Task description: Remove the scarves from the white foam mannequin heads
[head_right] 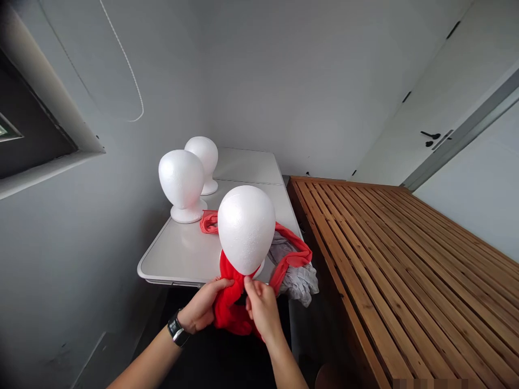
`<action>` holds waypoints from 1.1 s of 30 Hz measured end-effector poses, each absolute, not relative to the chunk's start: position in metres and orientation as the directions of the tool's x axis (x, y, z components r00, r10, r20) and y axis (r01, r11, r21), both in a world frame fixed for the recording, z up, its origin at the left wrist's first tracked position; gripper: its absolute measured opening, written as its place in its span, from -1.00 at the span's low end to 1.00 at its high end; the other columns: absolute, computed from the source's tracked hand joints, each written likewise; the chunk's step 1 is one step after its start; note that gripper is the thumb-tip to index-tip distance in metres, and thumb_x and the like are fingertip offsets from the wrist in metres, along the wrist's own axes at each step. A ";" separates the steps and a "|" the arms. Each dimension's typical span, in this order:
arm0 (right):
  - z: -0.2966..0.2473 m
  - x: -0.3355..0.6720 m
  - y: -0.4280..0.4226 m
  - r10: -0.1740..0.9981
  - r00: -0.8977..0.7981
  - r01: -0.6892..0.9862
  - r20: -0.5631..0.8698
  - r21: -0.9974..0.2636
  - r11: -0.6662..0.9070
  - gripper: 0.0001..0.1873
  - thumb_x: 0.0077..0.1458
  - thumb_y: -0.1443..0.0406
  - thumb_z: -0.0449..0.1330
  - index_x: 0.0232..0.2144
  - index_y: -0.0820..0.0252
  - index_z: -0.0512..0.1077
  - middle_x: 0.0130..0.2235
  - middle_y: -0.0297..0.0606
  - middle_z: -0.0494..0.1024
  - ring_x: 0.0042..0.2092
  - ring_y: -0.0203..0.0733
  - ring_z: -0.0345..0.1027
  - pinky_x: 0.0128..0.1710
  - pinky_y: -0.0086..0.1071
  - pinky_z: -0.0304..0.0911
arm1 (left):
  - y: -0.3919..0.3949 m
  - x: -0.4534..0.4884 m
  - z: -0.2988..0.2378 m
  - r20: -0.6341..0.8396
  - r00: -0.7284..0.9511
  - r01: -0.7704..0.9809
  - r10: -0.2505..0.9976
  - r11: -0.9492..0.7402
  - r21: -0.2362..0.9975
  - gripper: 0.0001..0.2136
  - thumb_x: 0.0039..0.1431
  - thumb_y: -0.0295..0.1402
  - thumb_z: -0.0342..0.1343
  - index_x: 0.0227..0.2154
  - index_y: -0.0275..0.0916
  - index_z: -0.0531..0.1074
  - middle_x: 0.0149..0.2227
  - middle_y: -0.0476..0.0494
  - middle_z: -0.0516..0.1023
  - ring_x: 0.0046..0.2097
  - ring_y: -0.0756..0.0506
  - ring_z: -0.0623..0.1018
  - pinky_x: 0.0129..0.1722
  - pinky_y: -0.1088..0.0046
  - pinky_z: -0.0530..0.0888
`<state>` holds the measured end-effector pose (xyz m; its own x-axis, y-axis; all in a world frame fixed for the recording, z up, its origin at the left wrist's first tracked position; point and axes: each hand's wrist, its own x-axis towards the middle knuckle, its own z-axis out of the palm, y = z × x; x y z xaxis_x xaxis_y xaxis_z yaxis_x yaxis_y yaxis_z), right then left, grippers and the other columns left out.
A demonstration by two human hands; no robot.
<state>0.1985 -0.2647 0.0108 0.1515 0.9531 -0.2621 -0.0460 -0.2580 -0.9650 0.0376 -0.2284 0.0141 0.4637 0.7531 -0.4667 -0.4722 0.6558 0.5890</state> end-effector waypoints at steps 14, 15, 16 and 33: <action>-0.012 0.190 -0.242 0.891 0.132 -0.648 -0.435 -0.718 -0.255 -0.31 -0.07 -0.05 0.52 -0.57 0.14 0.10 -0.66 -0.57 0.14 -0.65 -0.52 -0.07 -0.65 -0.54 -0.13 | -0.224 0.036 -0.004 -0.364 0.276 -0.498 0.890 0.456 0.737 -0.76 0.07 -0.30 0.39 -0.23 -0.33 0.63 -0.23 -0.28 0.73 -0.22 -0.21 0.71 -0.16 0.32 0.60; -0.013 0.193 -0.241 0.892 0.139 -0.658 -0.430 -0.714 -0.241 -0.32 -0.04 -0.03 0.51 -0.56 0.14 0.09 -0.65 -0.57 0.14 -0.65 -0.52 -0.07 -0.64 -0.54 -0.13 | -0.223 0.034 -0.007 -0.380 0.229 -0.527 0.896 0.442 0.726 -0.77 0.03 -0.35 0.38 -0.24 -0.32 0.63 -0.24 -0.26 0.73 -0.19 -0.22 0.71 -0.13 0.30 0.60; -0.014 0.195 -0.241 0.891 0.145 -0.670 -0.431 -0.705 -0.233 -0.33 -0.02 -0.01 0.51 -0.56 0.13 0.09 -0.64 -0.58 0.13 -0.64 -0.51 -0.08 -0.64 -0.53 -0.13 | -0.222 0.033 -0.009 -0.395 0.181 -0.552 0.901 0.426 0.717 -0.78 -0.02 -0.39 0.35 -0.25 -0.30 0.62 -0.24 -0.24 0.73 -0.16 -0.24 0.71 -0.09 0.27 0.61; -0.006 0.154 -0.273 0.936 0.009 -0.468 -0.351 -0.829 -0.306 -0.42 0.03 -0.11 0.47 -0.56 0.13 0.31 -0.58 -0.42 0.22 -0.56 -0.38 0.00 -0.52 -0.43 -0.07 | -0.237 0.039 0.008 -0.337 0.353 -0.248 0.873 0.435 0.866 -0.53 0.15 0.08 0.39 -0.37 -0.32 0.55 -0.61 -0.18 0.55 -0.61 -0.11 0.54 -0.61 0.49 0.37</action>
<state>0.1544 -0.2727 -0.0060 0.0086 0.9363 -0.3510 -0.4681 -0.3064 -0.8289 0.0386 -0.2373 0.0084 0.3525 0.8729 -0.3374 -0.2482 0.4348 0.8656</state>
